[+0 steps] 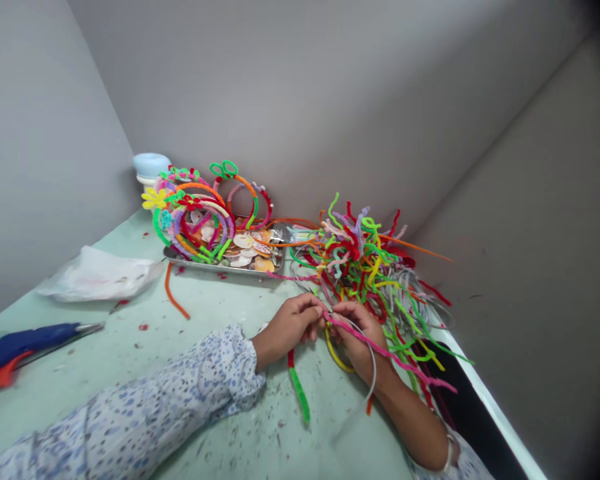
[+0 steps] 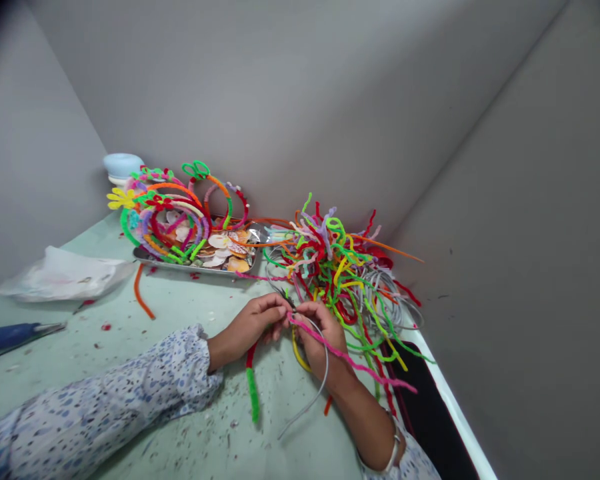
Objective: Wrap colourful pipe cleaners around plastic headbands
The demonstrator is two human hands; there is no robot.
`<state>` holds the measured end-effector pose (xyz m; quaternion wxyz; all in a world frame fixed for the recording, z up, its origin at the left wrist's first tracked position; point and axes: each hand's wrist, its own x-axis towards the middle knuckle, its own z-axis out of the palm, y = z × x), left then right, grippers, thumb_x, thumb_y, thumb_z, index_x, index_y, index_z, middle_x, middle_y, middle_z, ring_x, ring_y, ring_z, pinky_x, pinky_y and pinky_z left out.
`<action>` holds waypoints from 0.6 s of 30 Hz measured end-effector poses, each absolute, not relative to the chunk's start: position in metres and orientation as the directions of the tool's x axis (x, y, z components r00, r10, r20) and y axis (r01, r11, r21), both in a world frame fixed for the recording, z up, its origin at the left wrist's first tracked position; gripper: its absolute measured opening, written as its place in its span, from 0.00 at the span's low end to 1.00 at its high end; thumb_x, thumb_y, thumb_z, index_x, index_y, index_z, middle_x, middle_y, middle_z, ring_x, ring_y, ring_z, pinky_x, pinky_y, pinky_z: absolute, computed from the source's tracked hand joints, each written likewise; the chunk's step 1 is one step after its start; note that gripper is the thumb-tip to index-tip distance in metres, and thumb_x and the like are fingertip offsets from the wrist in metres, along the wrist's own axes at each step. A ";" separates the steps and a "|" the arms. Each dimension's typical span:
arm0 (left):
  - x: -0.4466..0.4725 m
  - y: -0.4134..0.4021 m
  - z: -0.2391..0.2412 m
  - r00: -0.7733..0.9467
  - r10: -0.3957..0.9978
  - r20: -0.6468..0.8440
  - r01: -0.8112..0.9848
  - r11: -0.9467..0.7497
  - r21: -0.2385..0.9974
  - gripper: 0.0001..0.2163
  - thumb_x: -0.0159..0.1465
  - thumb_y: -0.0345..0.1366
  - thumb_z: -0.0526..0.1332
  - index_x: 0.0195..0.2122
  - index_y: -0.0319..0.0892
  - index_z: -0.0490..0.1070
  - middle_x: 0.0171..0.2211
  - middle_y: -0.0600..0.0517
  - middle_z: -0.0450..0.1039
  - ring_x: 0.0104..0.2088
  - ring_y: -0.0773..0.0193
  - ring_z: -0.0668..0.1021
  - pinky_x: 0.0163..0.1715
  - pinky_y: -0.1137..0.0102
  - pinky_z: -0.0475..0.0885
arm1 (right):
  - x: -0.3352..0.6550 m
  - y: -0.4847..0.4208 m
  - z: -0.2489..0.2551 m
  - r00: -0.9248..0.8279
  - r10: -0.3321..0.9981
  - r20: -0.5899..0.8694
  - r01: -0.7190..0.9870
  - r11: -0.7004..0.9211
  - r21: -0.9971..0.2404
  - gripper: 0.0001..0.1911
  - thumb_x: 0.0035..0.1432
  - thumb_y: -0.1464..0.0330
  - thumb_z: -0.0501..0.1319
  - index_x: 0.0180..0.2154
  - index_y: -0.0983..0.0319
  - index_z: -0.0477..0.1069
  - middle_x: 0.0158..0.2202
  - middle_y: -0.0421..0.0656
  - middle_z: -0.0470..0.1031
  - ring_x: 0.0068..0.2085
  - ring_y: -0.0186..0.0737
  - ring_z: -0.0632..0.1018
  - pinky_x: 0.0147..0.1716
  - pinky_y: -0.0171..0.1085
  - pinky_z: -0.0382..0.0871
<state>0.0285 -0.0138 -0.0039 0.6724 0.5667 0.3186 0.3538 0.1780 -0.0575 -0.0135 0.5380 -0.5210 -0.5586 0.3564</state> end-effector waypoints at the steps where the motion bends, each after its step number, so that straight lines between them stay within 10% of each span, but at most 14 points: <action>1: 0.028 -0.014 -0.004 0.542 0.839 -0.038 -0.103 0.111 0.988 0.11 0.60 0.42 0.55 0.31 0.38 0.66 0.19 0.56 0.65 0.16 0.74 0.64 0.15 0.78 0.57 | 0.178 -0.057 -0.013 0.118 0.966 0.230 0.219 0.200 -0.955 0.07 0.53 0.64 0.61 0.34 0.60 0.68 0.26 0.38 0.70 0.26 0.34 0.70 0.26 0.33 0.63; 18: 0.029 -0.011 -0.006 0.547 0.835 -0.063 -0.006 0.080 0.997 0.14 0.60 0.45 0.56 0.27 0.39 0.64 0.16 0.57 0.64 0.14 0.75 0.63 0.13 0.79 0.56 | 0.179 -0.057 -0.014 0.093 0.972 0.216 0.179 0.197 -0.964 0.07 0.54 0.64 0.62 0.34 0.60 0.68 0.29 0.40 0.73 0.28 0.35 0.73 0.27 0.33 0.65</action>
